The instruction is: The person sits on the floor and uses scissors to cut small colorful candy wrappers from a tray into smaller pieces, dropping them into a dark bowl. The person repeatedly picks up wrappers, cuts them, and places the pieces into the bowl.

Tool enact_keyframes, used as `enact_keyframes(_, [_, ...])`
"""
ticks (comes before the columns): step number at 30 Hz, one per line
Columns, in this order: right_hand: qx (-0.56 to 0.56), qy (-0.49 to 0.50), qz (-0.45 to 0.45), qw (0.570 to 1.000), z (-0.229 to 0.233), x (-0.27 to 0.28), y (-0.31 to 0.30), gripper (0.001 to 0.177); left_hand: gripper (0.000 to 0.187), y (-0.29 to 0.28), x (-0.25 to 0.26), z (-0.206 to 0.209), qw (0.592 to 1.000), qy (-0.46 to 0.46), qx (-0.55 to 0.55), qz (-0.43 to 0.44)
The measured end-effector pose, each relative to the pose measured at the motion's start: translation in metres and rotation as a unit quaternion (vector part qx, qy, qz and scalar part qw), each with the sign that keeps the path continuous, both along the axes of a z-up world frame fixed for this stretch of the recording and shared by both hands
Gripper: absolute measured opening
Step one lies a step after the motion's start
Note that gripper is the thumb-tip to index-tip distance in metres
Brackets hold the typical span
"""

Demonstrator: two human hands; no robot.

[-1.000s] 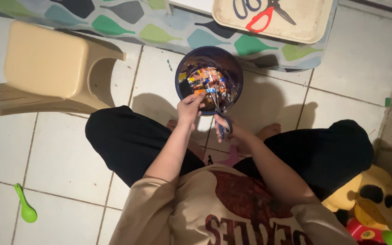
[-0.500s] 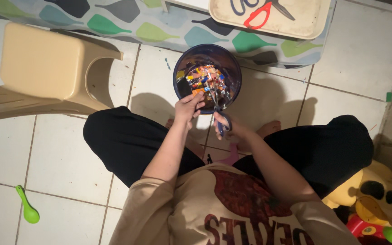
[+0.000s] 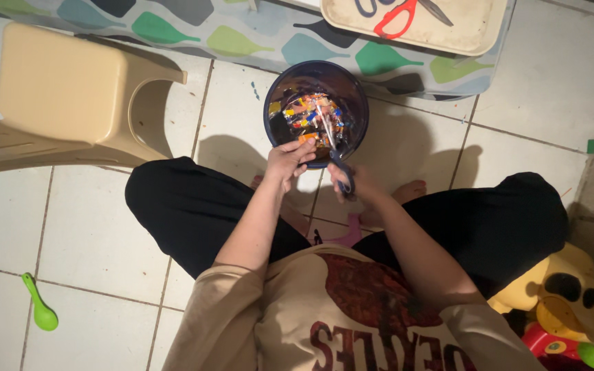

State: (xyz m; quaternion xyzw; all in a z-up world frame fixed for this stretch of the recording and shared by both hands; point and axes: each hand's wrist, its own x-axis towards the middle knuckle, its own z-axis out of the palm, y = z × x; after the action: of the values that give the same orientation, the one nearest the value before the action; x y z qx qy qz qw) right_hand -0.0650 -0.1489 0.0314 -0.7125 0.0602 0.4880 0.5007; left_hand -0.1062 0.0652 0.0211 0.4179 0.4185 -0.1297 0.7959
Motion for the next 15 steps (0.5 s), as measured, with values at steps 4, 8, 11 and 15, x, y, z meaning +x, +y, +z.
enact_keyframes(4, [0.009, 0.030, -0.031, 0.999, -0.004, 0.007, 0.008, 0.067, 0.036, 0.005, -0.003, -0.001, 0.990, -0.005, 0.065, -0.126])
enact_keyframes(8, [-0.015, -0.002, -0.059, 0.998, -0.013, 0.008, 0.010, 0.061, 0.041, 0.000, -0.010, -0.003, 0.971, -0.015, 0.078, -0.224])
enact_keyframes(11, [0.016, -0.028, -0.088, 0.996, -0.017, 0.006, 0.003, 0.056, 0.039, -0.008, -0.014, 0.001, 0.971, -0.021, 0.077, -0.224])
enact_keyframes(15, [0.068, -0.018, -0.099, 0.993, -0.018, 0.007, -0.004, 0.045, 0.038, -0.013, -0.019, 0.013, 0.966, -0.050, 0.102, -0.233])
